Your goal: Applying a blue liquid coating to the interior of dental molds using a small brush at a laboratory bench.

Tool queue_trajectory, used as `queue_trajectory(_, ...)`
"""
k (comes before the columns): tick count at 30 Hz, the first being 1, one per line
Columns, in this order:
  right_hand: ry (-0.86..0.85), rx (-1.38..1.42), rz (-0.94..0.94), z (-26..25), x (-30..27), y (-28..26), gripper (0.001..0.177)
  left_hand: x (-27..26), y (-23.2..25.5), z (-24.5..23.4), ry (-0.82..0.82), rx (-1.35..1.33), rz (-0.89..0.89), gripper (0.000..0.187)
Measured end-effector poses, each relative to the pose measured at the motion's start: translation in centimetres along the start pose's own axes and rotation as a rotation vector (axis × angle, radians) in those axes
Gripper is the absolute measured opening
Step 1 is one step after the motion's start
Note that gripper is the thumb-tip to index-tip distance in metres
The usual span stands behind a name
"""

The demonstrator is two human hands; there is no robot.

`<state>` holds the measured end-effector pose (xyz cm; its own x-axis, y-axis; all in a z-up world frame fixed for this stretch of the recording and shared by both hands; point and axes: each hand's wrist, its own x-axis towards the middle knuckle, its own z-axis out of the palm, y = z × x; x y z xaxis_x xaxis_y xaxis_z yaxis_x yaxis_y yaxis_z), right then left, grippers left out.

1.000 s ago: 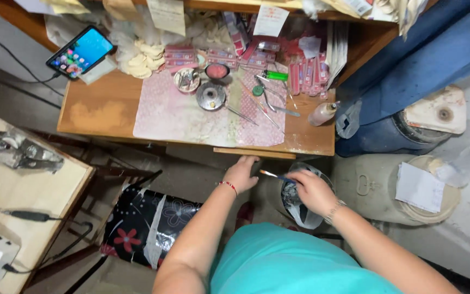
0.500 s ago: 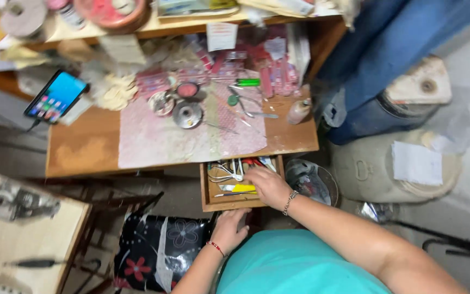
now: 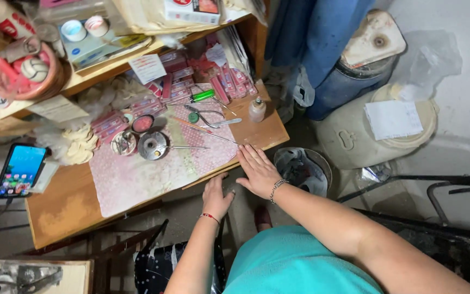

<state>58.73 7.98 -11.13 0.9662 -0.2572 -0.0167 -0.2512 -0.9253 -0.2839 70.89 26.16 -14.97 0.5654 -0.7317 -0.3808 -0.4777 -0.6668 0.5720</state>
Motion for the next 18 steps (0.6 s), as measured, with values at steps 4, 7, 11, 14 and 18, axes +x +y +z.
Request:
queue_trajectory(4,-0.120,0.129,0.231,-3.3,0.7,0.5,0.089,-0.3,0.0,-0.2,-0.030,-0.019,0.010,0.077)
queue_trajectory(7,-0.065,0.070,0.342,-4.5,-0.1,2.9,0.093,-0.4,0.1,-0.3,-0.031,-0.068,0.013,0.078)
queue_trajectory(11,-0.016,0.192,0.592,-5.0,-2.0,6.4,0.095,-0.8,1.1,-0.3,-0.029,-0.060,-0.035,0.081)
queue_trajectory(14,0.069,0.574,0.800,0.0,-5.7,13.1,0.076,-2.0,2.8,-0.5,0.039,0.040,-0.034,0.078)
queue_trajectory(18,0.374,1.392,0.968,-6.3,-10.7,11.6,0.086,-3.1,9.3,-1.2,0.212,0.028,0.256,0.057)
